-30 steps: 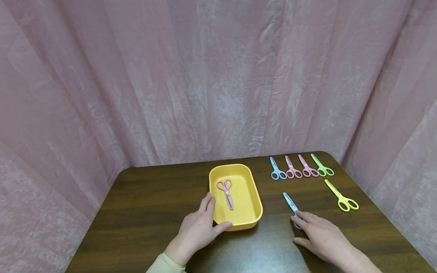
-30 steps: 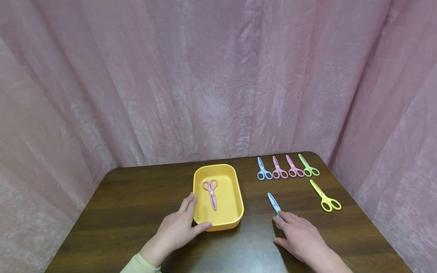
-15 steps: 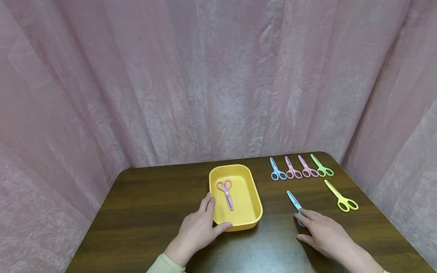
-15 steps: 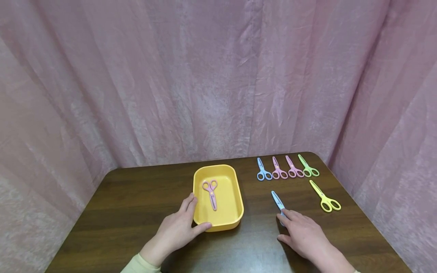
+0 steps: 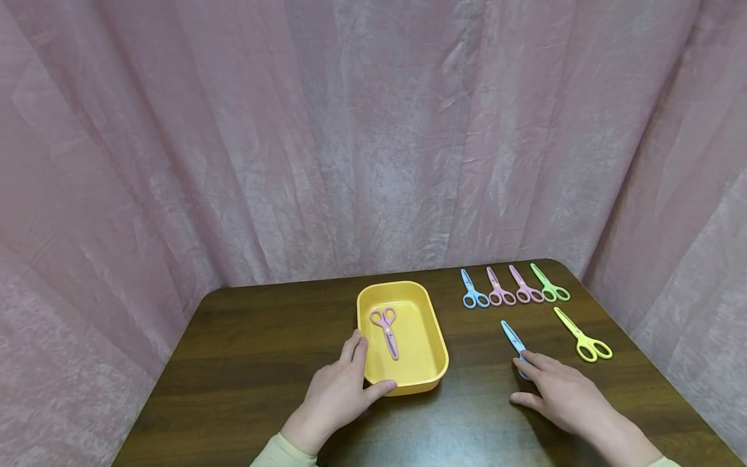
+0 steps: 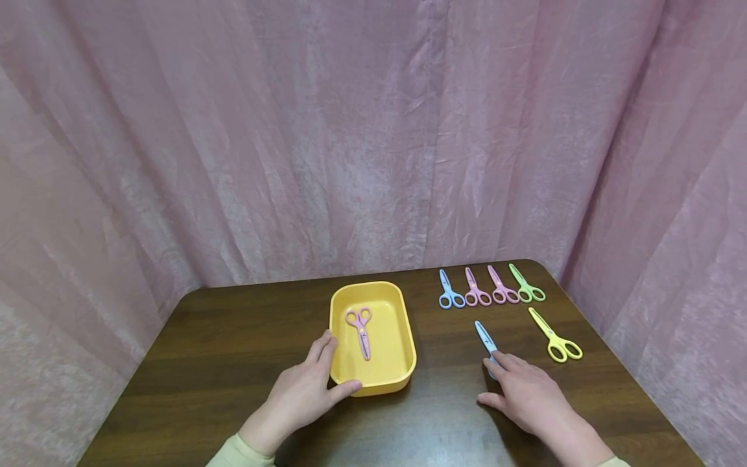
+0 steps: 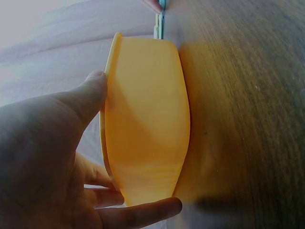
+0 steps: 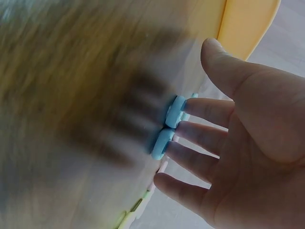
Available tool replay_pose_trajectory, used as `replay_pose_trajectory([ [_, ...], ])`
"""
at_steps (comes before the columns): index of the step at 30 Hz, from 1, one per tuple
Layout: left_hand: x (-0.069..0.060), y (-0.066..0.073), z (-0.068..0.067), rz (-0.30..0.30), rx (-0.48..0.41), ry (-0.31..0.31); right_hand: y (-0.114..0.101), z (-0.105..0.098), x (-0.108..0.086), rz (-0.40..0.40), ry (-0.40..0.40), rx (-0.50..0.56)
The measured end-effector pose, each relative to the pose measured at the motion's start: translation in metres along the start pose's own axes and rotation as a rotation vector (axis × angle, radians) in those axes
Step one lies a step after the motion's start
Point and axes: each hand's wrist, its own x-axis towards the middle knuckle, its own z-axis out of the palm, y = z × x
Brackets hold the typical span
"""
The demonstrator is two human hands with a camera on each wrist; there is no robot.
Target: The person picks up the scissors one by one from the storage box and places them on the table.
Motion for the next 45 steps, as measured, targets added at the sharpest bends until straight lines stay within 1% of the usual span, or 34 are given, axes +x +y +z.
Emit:
replay_pose_trajectory([
  [14,-0.001,-0.001,0.001,0.001,-0.009,0.004,0.018,0.001,0.003,0.035,0.017,-0.011],
  [19,-0.001,-0.001,0.001,-0.004,-0.019,-0.003,0.024,0.002,0.004,0.05,0.022,-0.014],
  [32,0.0,-0.001,0.001,-0.005,-0.019,0.0,0.039,-0.002,0.008,0.078,0.008,-0.021],
  [38,0.0,-0.001,0.001,-0.002,-0.012,0.004,0.044,-0.003,0.01,0.098,-0.014,-0.024],
  [45,0.001,0.0,0.001,-0.003,-0.012,0.003,0.05,-0.003,0.012,0.098,-0.008,-0.025],
])
